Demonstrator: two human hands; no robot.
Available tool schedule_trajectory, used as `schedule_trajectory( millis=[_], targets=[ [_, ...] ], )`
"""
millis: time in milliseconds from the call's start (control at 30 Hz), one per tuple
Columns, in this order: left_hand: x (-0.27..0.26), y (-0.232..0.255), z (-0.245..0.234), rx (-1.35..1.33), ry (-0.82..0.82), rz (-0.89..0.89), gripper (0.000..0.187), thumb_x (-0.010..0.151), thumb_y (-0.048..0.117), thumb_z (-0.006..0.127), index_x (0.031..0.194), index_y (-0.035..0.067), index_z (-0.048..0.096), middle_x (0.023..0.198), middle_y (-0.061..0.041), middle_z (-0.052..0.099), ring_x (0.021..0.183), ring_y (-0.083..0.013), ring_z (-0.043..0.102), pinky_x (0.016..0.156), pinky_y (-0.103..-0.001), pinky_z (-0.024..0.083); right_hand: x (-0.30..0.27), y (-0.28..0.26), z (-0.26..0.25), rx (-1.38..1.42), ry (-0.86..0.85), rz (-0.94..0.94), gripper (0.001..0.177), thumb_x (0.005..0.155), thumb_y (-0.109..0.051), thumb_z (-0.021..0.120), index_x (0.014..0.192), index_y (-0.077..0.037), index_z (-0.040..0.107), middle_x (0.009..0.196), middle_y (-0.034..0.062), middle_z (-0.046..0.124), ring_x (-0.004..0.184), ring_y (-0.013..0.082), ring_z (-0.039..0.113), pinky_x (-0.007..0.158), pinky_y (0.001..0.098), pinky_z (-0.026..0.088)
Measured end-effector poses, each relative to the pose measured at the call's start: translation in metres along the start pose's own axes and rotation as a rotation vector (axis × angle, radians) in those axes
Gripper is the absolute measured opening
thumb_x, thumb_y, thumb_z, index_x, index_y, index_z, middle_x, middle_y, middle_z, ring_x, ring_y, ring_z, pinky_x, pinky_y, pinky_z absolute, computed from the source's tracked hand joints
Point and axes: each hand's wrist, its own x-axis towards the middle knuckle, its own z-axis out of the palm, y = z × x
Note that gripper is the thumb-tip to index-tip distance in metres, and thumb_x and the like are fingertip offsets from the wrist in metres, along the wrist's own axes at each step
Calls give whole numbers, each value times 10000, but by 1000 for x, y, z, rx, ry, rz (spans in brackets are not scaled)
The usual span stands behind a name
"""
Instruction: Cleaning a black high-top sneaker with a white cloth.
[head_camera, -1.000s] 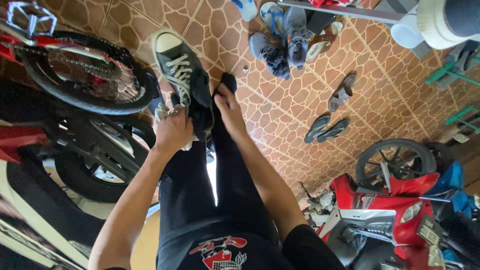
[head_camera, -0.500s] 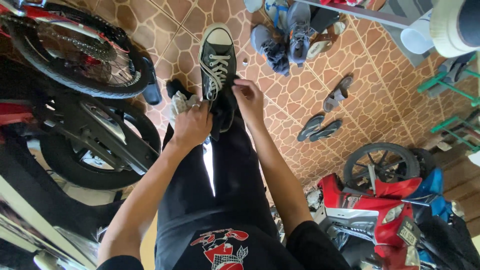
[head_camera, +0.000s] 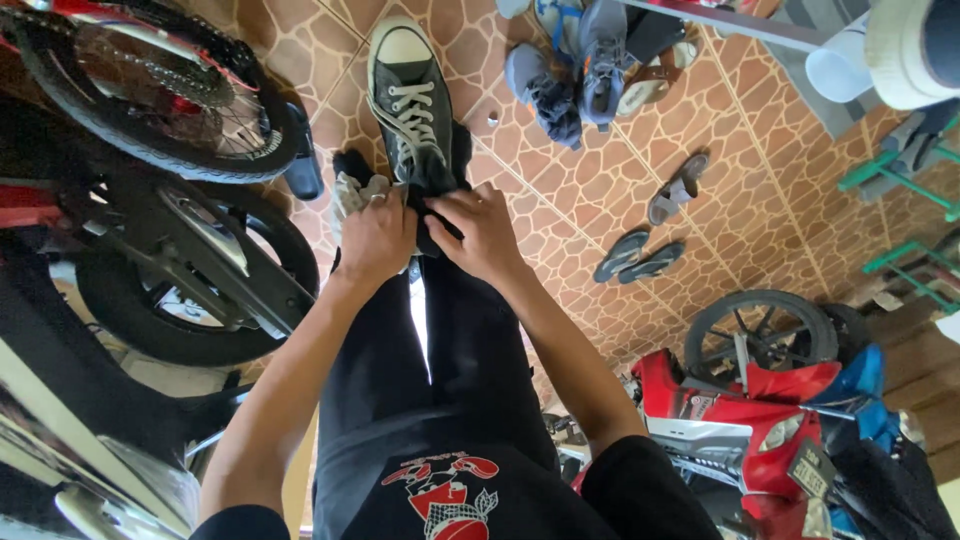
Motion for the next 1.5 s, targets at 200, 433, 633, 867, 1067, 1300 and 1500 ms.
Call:
schedule_trajectory(
  millis=[200, 433, 633, 867, 1067, 1300, 1500],
  targets=[
    [-11, 5, 3, -43, 20, 61, 323, 995, 187, 572, 1191, -63, 628, 1044, -260, 690, 868, -414, 686, 738, -495, 545, 11, -9, 2, -167, 43, 142, 393, 783, -186, 882, 1087, -200, 633, 1108, 110, 510, 1100, 355, 496, 937, 488, 444],
    [-15, 5, -6, 9, 78, 246, 332, 1015, 182, 576, 1183, -103, 603, 1109, -294, 676, 870, -390, 690, 728, -459, 553, 19, 26, 30, 297, 23, 469, 708, 756, -31, 793, 1292, -130, 341, 1126, 195, 587, 1111, 430, 604, 883, 465, 522],
    [-19, -5, 0, -12, -56, 139, 308, 1040, 222, 558, 1138, -64, 616, 1094, -279, 686, 843, -410, 691, 689, -476, 550, -1, 47, 69, 273, -17, 491, 572, 779, -35, 814, 1204, -84, 434, 1004, 202, 706, 977, 429, 698, 788, 463, 547],
    [-22, -6, -4, -146, -81, -62, 284, 1054, 236, 553, 1058, -42, 610, 917, -262, 682, 830, -455, 667, 705, -536, 526, -24, 23, 49, 666, -33, 629, 659, 856, -138, 806, 1407, -59, 452, 1171, 164, 671, 1081, 332, 668, 922, 421, 540],
    [-22, 9, -4, -219, 47, 13, 270, 1054, 207, 562, 1091, -57, 603, 908, -284, 654, 826, -488, 632, 677, -561, 496, -42, 23, 35, 672, -30, 234, 991, 782, -121, 802, 1603, -25, 256, 1596, 195, 378, 1512, 290, 392, 1246, 415, 342],
    [-22, 31, -25, -215, 40, 153, 245, 1069, 227, 623, 1119, -12, 620, 1024, -279, 653, 912, -473, 631, 737, -551, 484, -21, 33, 29, 607, 65, 164, 909, 800, -86, 821, 1570, -34, 340, 1636, 167, 356, 1521, 280, 395, 1261, 406, 350],
    [-7, 68, -101, -648, -19, 43, 500, 860, 303, 793, 1200, -1, 588, 1153, -194, 635, 1080, -365, 659, 962, -422, 510, -58, 105, 60, 1001, -11, 565, 490, 1062, -127, 697, 1496, 42, 547, 1389, 161, 645, 1237, 220, 630, 1104, 381, 528]
  ],
)
